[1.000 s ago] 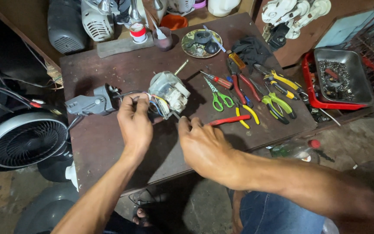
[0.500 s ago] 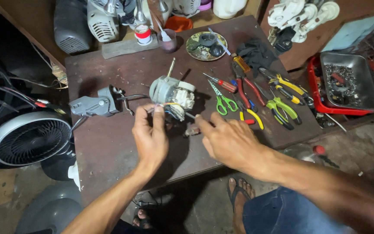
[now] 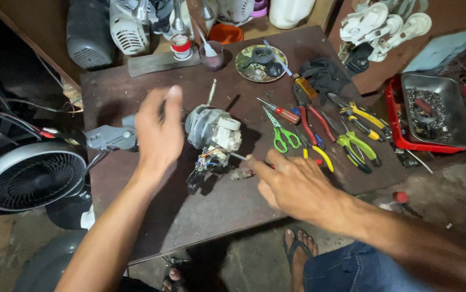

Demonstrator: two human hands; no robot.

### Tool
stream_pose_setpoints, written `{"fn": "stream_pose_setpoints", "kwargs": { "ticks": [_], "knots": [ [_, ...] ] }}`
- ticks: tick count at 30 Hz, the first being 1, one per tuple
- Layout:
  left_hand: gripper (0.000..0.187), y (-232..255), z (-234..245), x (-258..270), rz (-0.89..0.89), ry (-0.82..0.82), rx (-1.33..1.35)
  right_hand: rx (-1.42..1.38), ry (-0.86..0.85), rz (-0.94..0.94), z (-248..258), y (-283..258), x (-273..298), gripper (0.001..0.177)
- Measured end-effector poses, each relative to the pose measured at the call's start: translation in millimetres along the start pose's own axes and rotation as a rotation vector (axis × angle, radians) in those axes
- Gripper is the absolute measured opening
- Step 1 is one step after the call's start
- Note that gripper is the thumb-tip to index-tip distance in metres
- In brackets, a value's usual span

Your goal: The person disassembles a small electrical motor or switch assembly on a workbench. They use a screwdriver to remove screws, separate housing parts, and manipulate internal wires and components. The person then reassembles the unit, tightening screws and adjusting parts.

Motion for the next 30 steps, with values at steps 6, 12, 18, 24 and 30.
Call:
{"fn": "stream_pose_setpoints", "kwargs": {
  "ticks": [6,12,18,24,30],
  "knots": [
    [0.041,-55,-51,2,0.438,-0.217,0.229,0.167,-0.001,0.012,-24,-5,6,0.051],
    [0.026,-54,-50,21,0.357,-0.005,0.172,0.166,0.020,0.007,-34,-4,11,0.050],
    [0.023,-46,-52,33,0.311,0.177,0.158,0.167,0.232,0.043,-39,-1,14,0.040],
    [0.020,-47,-52,34,0.349,0.108,0.239,-0.166,0.049,-0.155,-45,15,18,0.039],
    [0.030,-52,-48,31,0.387,0.114,0.201,-0.738,-0.195,-0.505,-36,21,12,0.037]
  ]
}}
Point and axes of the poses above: each hand's wrist, its own x-axis away from the middle knuckle, its own z-axis out of the back of the hand, y = z × x, the point moved 3 cm from there along -x, towards the middle knuckle, and after that the axes turned 10 degrees about x, right-handed, at the moved point
